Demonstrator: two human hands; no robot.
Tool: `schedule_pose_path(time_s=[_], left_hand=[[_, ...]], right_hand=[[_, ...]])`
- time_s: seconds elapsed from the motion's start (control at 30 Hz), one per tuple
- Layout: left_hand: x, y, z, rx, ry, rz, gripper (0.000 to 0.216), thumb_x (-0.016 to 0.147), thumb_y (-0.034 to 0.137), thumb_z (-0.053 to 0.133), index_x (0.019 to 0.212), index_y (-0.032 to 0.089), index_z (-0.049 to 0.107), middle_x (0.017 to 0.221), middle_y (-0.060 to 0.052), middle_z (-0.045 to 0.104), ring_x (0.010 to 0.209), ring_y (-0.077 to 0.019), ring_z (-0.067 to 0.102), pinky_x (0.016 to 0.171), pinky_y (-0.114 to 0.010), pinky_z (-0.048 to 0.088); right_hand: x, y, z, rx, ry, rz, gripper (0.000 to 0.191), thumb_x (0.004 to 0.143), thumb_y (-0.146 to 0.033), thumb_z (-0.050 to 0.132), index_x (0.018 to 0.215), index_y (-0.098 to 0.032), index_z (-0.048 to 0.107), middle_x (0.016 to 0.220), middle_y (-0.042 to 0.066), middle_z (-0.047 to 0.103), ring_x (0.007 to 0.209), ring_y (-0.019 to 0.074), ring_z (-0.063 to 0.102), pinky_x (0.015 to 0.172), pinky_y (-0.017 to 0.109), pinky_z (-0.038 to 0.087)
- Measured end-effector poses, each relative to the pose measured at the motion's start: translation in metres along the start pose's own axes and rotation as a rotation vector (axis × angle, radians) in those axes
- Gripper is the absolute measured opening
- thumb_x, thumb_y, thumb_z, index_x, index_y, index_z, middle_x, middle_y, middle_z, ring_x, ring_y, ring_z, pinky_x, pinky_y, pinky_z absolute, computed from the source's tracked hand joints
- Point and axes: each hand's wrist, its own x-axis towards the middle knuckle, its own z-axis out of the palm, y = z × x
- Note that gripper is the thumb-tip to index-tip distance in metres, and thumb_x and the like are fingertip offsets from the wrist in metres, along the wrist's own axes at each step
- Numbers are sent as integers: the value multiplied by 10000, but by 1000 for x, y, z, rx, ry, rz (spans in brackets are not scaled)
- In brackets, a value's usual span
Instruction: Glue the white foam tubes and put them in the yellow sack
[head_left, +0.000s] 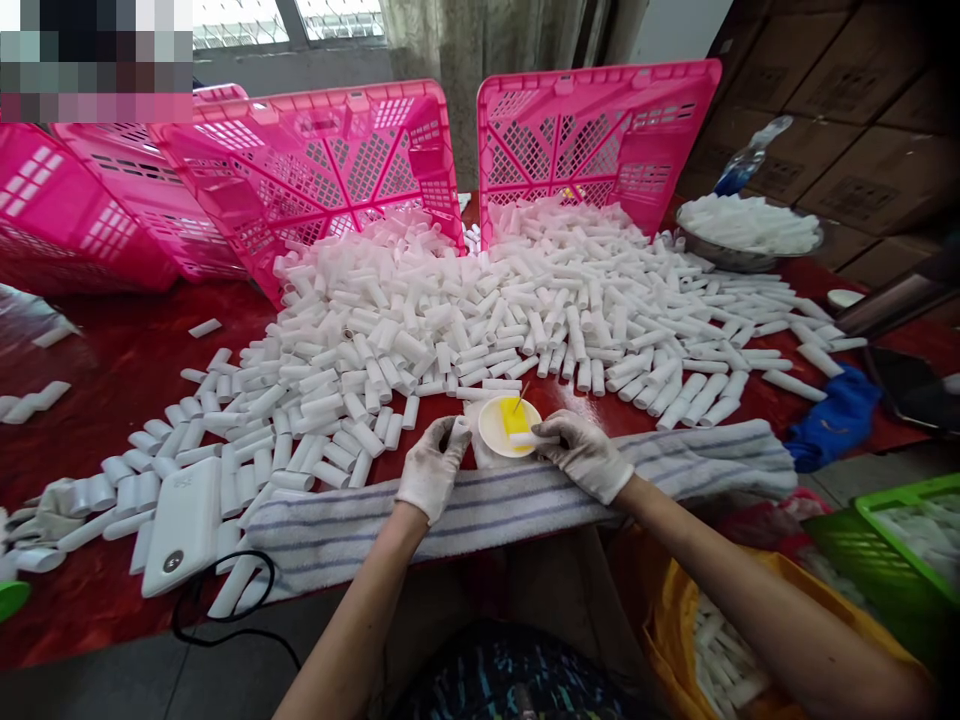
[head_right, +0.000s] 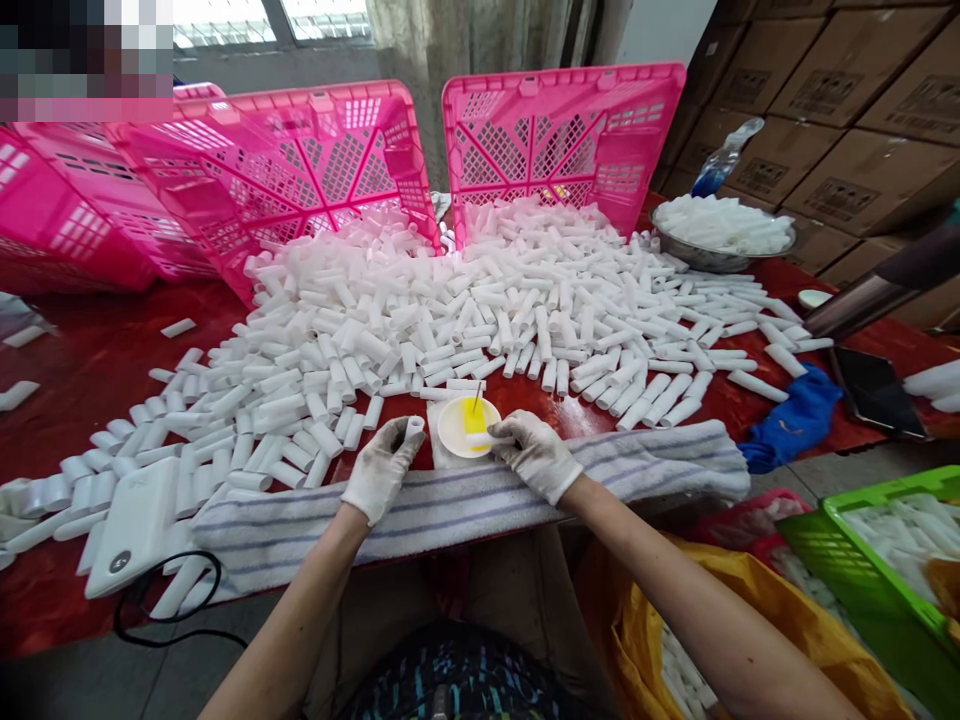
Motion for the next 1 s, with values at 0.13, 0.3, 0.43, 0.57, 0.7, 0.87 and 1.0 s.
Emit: schedule_pose_path(time_s=[0.13, 0.3, 0.43, 0.57, 0.7, 0.87, 1.0], left_hand=[[-2, -3, -1, 116, 54, 53, 366, 802, 440, 649, 1074, 194, 668, 1078, -73, 683, 1022, -209, 616, 967, -361, 466], [-11, -1, 11, 13, -25, 61, 363, 715, 344, 740, 1044, 196, 692, 1021, -58, 697, 925, -200, 648, 893, -338, 516], [-22, 12, 27, -63, -179, 70, 340, 719, 340, 737, 1013, 175, 701, 946, -53, 714, 862, -186, 662, 822, -292, 535], [-30, 23, 28, -20, -256, 133, 323, 793, 367, 657, 1059, 186, 671, 956, -42, 710, 845, -166, 653, 776, -250, 511], [-31, 28, 26, 82, -305, 49, 442, 900, 534, 437, 815, 174, 679, 748, -48, 688, 693, -172, 626, 658, -257, 479], [-40, 39, 44, 135, -345, -82, 537, 938, 487, 323, 601, 184, 611, 609, -80, 650, 578, -193, 596, 598, -295, 458], [-60, 50, 65, 283, -97, 20, 534, 958, 432, 280, 760, 175, 704, 746, -136, 703, 673, -234, 648, 681, -337, 480]], right_hand=[[-5, -12, -5, 46, -17, -35, 213, 729, -394, 730, 780, -201, 657, 830, 28, 555, 695, 141, 578, 614, 287, 495], [-8, -37, -16, 212, 115, 335, 410, 690, -546, 729, 874, -204, 600, 788, 19, 595, 612, 120, 526, 521, 245, 442], [-4, -53, -15, 263, 103, 492, 503, 670, -658, 674, 822, -186, 589, 617, -24, 520, 462, 75, 376, 408, 224, 308], [-4, -67, -12, 145, 101, 457, 467, 696, -639, 660, 762, -182, 589, 597, -9, 535, 496, 102, 447, 442, 237, 357], [-14, -79, -13, -29, -28, 148, 303, 804, -490, 618, 819, -187, 613, 715, 42, 631, 605, 143, 561, 552, 264, 457], [-25, -86, -6, -459, -177, -223, 312, 869, -346, 492, 591, -212, 542, 571, 30, 547, 536, 139, 501, 534, 283, 388], [-29, -91, 8, -274, 60, 93, 358, 926, -395, 405, 624, -224, 496, 548, 21, 545, 487, 144, 502, 478, 279, 388]])
